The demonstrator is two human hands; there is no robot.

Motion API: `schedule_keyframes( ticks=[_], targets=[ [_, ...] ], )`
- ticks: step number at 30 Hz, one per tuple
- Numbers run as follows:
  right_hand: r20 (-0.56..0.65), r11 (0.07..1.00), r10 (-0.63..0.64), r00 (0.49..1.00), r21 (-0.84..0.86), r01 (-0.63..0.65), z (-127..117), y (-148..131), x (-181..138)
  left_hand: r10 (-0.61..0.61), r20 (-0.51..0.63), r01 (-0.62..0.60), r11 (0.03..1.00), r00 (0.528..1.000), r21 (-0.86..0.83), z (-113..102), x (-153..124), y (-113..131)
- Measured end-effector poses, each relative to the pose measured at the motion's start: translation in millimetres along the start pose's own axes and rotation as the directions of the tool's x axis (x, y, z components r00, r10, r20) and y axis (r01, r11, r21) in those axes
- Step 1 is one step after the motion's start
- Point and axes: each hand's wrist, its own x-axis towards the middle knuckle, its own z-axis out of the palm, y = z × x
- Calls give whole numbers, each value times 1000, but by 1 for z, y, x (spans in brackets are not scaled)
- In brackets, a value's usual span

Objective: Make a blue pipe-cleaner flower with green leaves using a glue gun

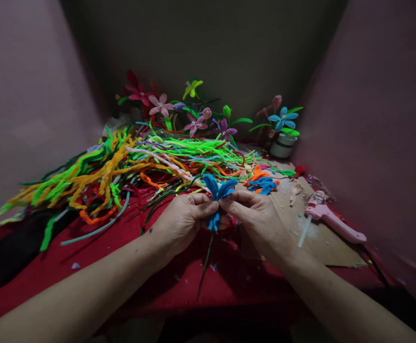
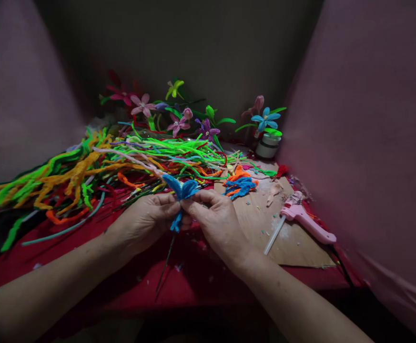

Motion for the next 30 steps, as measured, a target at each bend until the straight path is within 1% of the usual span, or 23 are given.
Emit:
schedule_keyframes(
  ticks=[3, 5, 10, 12, 14, 16, 19, 22, 24, 26, 28, 30],
  targets=[
    [-14, 999, -35, 999, -29, 34, 0, 0, -1, 6, -22, -6, 1000, 1000, 7, 0, -1, 0],
    [-28, 996, -69, 997, -65, 67, 0, 3, -2, 30, -54, -28, 999, 998, 42, 0, -2, 1],
    [-115, 978, -160, 980, -155, 142, -2, 15, -1, 185, -123, -151, 958, 975, 243, 3, -8, 5],
    [-165, 973, -176, 971, -181, 145, -2, 19, -1, 231, -143, -182, 939, 962, 293, 6, -10, 8],
    [-190, 977, -164, 968, -169, 133, -1, 21, -2, 260, -152, -202, 926, 954, 318, 9, -12, 10],
    [-156, 986, -152, 976, -94, 138, 1, 22, -3, 273, -139, -216, 920, 952, 328, 10, -13, 11],
    [-94, 985, -154, 984, 63, 160, 7, 23, -6, 252, -103, -213, 933, 962, 291, 7, -12, 11],
    [-107, 976, -165, 980, 129, 178, 12, 22, -9, 200, -57, -186, 965, 978, 187, 2, -9, 8],
    [-100, 971, -187, 977, 129, 199, 14, 22, -10, 172, -49, -166, 980, 984, 108, 0, -7, 7],
    [-82, 974, -201, 976, 92, 208, 14, 21, -11, 135, -52, -132, 990, 990, 55, -1, -6, 8],
    [-81, 977, -208, 975, 35, 211, 14, 22, -13, 73, -54, -71, 997, 996, 34, -1, -6, 10],
    [-100, 976, -212, 972, 18, 215, 14, 24, -14, -11, -37, 13, 999, 999, 38, -1, -7, 13]
  ],
)
